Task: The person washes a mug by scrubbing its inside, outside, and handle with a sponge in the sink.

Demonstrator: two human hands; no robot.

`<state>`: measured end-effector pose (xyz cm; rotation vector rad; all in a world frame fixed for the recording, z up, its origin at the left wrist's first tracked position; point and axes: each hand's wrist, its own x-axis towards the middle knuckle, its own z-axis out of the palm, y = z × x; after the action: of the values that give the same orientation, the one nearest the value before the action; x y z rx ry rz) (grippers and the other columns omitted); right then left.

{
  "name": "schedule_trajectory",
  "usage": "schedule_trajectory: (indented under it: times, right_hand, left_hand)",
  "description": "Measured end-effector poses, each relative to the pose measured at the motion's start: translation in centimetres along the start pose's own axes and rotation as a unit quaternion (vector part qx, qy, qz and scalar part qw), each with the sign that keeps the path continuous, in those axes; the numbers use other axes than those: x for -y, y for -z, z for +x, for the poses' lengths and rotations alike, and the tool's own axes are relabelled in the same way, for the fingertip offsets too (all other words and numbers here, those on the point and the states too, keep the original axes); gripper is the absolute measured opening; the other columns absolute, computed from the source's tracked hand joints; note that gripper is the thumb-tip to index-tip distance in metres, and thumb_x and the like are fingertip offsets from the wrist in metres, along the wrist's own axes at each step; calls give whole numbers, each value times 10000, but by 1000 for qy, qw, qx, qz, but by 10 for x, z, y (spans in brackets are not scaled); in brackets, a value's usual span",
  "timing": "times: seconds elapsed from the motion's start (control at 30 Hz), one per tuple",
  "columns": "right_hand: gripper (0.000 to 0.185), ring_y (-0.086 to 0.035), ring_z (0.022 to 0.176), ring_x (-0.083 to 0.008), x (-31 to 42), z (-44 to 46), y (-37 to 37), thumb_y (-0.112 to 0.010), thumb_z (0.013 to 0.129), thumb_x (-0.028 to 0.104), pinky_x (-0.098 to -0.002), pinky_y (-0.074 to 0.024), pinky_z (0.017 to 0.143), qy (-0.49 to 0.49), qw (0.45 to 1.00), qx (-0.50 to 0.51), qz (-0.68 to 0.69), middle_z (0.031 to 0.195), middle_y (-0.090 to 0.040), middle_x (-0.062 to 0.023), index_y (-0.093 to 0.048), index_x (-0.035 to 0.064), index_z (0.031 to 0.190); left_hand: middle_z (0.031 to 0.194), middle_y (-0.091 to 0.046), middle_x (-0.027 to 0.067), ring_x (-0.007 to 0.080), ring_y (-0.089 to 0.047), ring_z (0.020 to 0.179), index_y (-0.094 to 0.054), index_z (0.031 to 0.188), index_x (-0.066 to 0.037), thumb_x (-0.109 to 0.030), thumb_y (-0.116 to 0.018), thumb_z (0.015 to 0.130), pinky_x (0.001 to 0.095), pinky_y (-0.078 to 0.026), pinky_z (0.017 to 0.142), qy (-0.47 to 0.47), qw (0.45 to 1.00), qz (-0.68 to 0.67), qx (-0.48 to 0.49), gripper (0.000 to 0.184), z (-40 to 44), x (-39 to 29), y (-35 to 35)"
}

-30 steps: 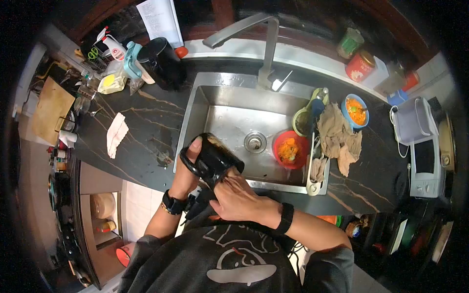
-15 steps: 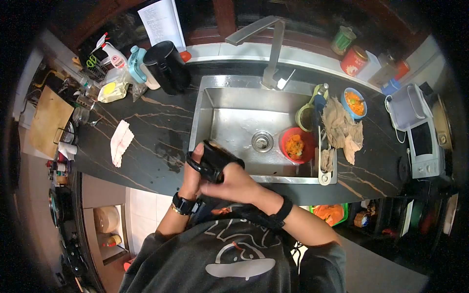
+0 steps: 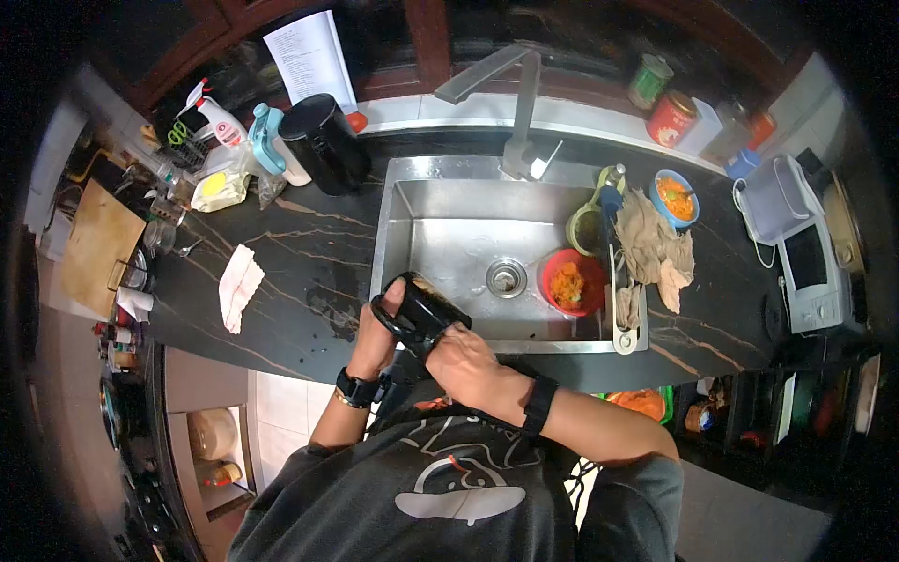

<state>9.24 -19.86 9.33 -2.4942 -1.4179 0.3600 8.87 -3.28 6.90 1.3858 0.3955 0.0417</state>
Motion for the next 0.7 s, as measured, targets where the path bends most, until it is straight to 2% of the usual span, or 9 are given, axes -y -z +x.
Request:
schedule_trajectory:
  times: [0.13,0.2,0.33,0.4,0.43,0.5,0.53,0.63,0.7]
  right_hand:
    - [594,-562,1060,-352,-7,8,-11,-660,612,10,-426,-457,894,24,975,-219,3,1128,-579,-202,-541,21,1194]
    - [371,-585,1043,-303,-3,18,-4,-546,808,145,-386,-449,912,11,957,-287,45,1062,-641,-156,-583,11,1152]
    - [411,-606,993,-323,-6,14,-10,-610,790,154,-392,-457,889,-52,959,-234,151,1036,-632,-200,-562,7,1171]
    - [459,-606,963,-366,-6,10,2,-692,755,192,-412,-462,867,-30,999,-12,8,999,-619,-245,-557,-10,1144]
    - [459,-606,963,-366,-3,8,12,-692,755,192,-412,-462,867,-30,999,-13,6,999,-619,-245,-557,-10,1144]
    - [509,-594,930,-415,5,3,31,-737,701,184,-448,-449,875,-61,911,-72,401,949,-617,-260,-549,-42,1116]
    - [535,-559,983,-434,7,4,34,-712,717,174,-455,-426,920,-54,899,-25,434,1016,-598,-259,-509,-63,1152]
    - [639,-471,1146,-420,15,7,20,-710,720,144,-418,-409,969,-48,966,-122,222,1210,-507,-262,-447,-30,1276]
    - [654,-436,1171,-424,5,12,6,-700,693,97,-423,-398,980,-36,978,-84,190,1250,-462,-273,-437,-32,1277]
  left_hand:
    - [673,-583,17,74,-503,625,-659,791,28,-506,-588,869,233,-400,556,42,998,40,5,544,2,-2,1]
    - [661,-578,20,74,-499,624,-658,783,26,-499,-583,874,238,-401,554,12,999,41,-8,538,7,0,3]
    - [822,-641,54,112,-608,711,-643,931,44,-428,-599,891,250,-492,619,-2,997,70,32,476,8,-1,9]
    - [879,-643,71,124,-614,765,-630,981,48,-421,-597,894,262,-499,668,9,1000,-2,26,478,4,5,0]
    - [936,-644,87,137,-619,819,-617,1030,51,-413,-594,896,275,-507,718,21,997,-73,18,484,2,10,-2]
    - [1024,-633,110,168,-621,909,-579,1121,47,-409,-577,905,300,-505,802,44,994,-96,32,505,3,14,1]
    - [1025,-635,108,176,-627,910,-575,1128,41,-415,-569,907,304,-509,806,38,990,-128,46,507,4,11,1]
    - [1028,-639,99,181,-634,915,-566,1145,23,-427,-545,916,315,-514,818,44,984,-158,70,506,3,-2,2]
    - [1027,-640,94,170,-632,914,-572,1134,24,-419,-546,919,309,-512,815,31,986,-157,38,494,3,2,1]
